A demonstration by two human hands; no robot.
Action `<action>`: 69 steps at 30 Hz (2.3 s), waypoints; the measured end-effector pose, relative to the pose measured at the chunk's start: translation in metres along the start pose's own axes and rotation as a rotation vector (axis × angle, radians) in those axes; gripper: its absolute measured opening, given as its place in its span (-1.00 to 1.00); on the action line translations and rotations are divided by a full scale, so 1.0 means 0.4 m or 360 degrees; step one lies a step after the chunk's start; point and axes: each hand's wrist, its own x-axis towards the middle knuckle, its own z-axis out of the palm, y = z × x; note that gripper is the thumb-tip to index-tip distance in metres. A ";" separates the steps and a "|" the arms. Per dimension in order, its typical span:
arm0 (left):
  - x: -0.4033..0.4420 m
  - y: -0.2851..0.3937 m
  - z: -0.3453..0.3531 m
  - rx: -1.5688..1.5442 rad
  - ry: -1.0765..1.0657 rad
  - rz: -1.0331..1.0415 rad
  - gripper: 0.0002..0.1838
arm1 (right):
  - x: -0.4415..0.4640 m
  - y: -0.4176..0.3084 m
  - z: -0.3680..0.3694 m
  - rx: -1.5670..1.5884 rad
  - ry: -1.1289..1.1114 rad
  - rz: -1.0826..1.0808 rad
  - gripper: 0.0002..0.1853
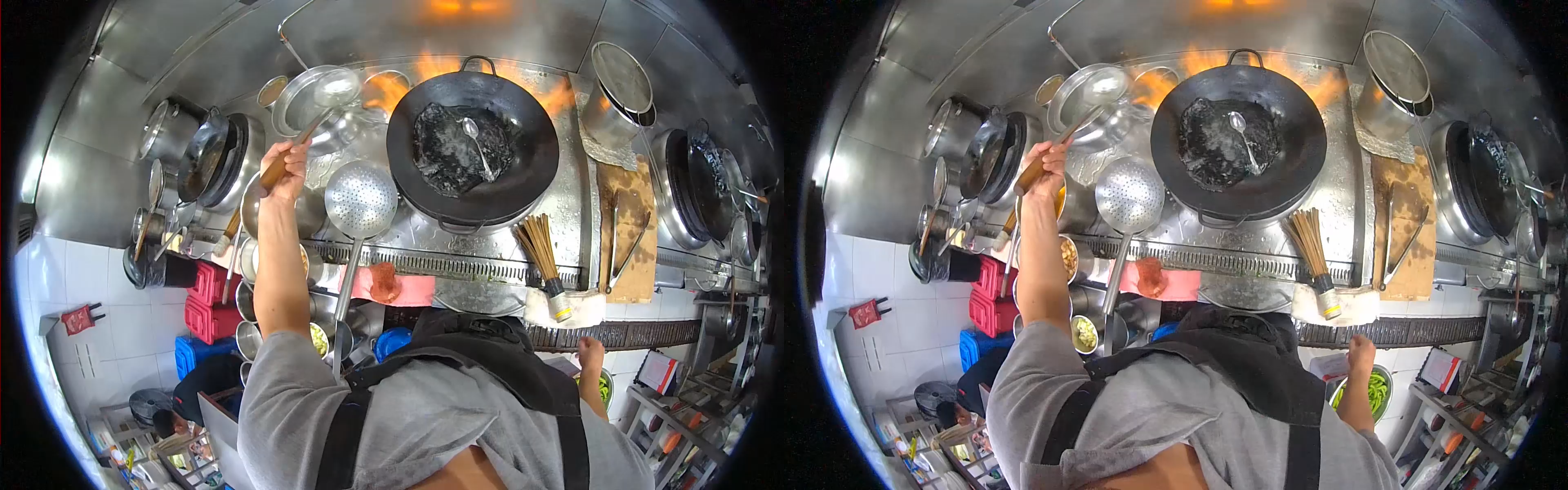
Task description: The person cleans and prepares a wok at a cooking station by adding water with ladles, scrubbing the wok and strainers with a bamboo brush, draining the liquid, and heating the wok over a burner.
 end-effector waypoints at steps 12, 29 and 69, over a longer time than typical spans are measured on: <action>-0.093 -0.198 0.151 0.1034 0.0445 0.0024 -0.76 | 0.032 0.183 0.012 0.0034 -0.0122 0.0233 -0.71; 0.451 0.335 -0.260 0.0073 0.0532 0.0246 -0.85 | -0.318 -0.145 0.058 0.0330 0.0045 0.0493 -0.77; 0.514 0.068 0.411 0.0995 -0.0092 0.0385 -0.87 | -0.101 0.051 -0.002 0.0686 0.0353 0.0344 -0.76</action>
